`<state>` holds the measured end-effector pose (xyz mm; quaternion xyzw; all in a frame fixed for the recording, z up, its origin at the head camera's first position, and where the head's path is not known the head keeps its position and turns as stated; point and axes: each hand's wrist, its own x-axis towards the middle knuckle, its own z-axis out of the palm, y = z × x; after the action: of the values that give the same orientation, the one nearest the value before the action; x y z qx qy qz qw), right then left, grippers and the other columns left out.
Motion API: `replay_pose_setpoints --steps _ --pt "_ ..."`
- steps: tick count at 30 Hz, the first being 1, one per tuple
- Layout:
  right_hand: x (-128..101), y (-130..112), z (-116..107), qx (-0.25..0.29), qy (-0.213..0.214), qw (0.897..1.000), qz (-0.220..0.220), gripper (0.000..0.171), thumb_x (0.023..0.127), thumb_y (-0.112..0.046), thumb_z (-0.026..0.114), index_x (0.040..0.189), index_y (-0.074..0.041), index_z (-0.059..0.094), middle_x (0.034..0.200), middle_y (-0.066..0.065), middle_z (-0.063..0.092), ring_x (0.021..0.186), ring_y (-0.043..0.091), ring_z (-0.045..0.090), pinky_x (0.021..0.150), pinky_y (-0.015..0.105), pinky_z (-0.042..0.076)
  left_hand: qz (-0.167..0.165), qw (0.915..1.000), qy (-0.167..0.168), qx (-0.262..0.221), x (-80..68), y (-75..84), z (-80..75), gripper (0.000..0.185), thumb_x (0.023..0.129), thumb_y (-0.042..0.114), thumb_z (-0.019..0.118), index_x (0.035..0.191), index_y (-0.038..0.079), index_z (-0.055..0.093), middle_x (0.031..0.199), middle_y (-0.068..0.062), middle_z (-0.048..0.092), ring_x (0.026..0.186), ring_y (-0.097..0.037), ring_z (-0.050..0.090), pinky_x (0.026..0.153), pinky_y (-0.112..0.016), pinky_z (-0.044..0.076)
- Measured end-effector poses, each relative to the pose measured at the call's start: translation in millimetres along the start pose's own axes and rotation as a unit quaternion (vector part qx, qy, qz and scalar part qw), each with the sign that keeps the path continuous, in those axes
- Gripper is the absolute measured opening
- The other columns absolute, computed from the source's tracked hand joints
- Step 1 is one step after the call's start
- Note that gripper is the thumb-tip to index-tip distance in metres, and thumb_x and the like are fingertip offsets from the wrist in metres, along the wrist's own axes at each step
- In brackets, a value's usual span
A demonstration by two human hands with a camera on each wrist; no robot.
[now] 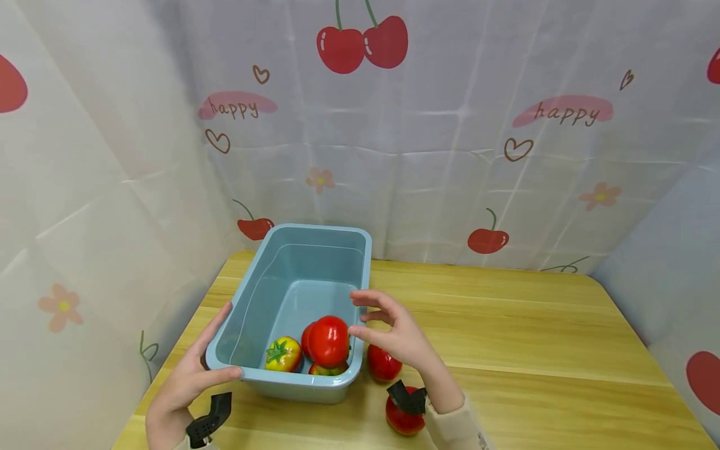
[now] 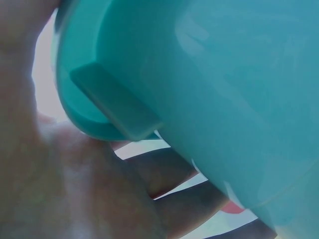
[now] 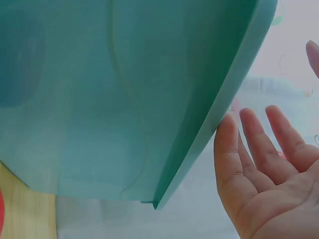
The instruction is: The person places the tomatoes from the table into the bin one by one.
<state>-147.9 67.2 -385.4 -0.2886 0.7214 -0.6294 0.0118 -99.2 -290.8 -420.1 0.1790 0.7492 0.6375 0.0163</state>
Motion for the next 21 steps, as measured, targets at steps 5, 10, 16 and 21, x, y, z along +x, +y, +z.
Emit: replay_pose_setpoints --steps 5,10,16,21 --pt "-4.0 4.1 -4.1 0.016 0.015 1.0 -0.002 0.047 0.083 -0.003 0.069 0.128 -0.005 0.053 0.127 0.009 0.055 0.115 0.032 0.051 0.09 0.043 0.046 -0.001 1.0 0.002 0.004 -0.2 0.0 0.8 0.097 0.077 -0.012 0.065 0.152 0.017 0.011 0.15 -0.013 0.013 0.116 -0.022 0.039 0.082 -0.031 0.049" --pt "-8.2 7.7 -9.0 0.015 0.026 1.0 0.003 0.046 0.084 -0.005 0.069 0.127 -0.004 0.053 0.123 0.014 0.056 0.113 0.03 0.052 0.088 0.042 0.047 -0.007 0.9998 0.009 0.014 -0.2 0.9 1.2 0.097 0.077 -0.011 0.066 0.152 0.018 0.012 0.15 -0.015 0.012 0.116 -0.02 0.038 0.082 -0.031 0.049" --pt "-13.8 12.7 -13.8 -0.001 0.037 0.999 0.011 0.042 0.085 -0.004 0.068 0.124 0.0 0.054 0.117 0.017 0.059 0.109 0.034 0.054 0.087 0.04 0.048 -0.007 0.9998 0.009 0.013 0.4 0.3 1.0 0.097 0.077 -0.011 0.066 0.152 0.018 0.012 0.15 -0.016 0.011 0.116 -0.02 0.038 0.083 -0.031 0.048" --pt "-19.3 -0.5 -15.0 -0.017 0.041 0.999 0.032 0.039 0.084 0.002 0.066 0.121 0.005 0.054 0.115 0.021 0.059 0.108 0.04 0.053 0.087 0.05 0.045 -0.006 0.9998 0.009 0.014 0.3 0.2 0.6 0.097 0.077 -0.011 0.066 0.152 0.018 0.012 0.15 -0.016 0.011 0.116 -0.02 0.038 0.083 -0.031 0.049"
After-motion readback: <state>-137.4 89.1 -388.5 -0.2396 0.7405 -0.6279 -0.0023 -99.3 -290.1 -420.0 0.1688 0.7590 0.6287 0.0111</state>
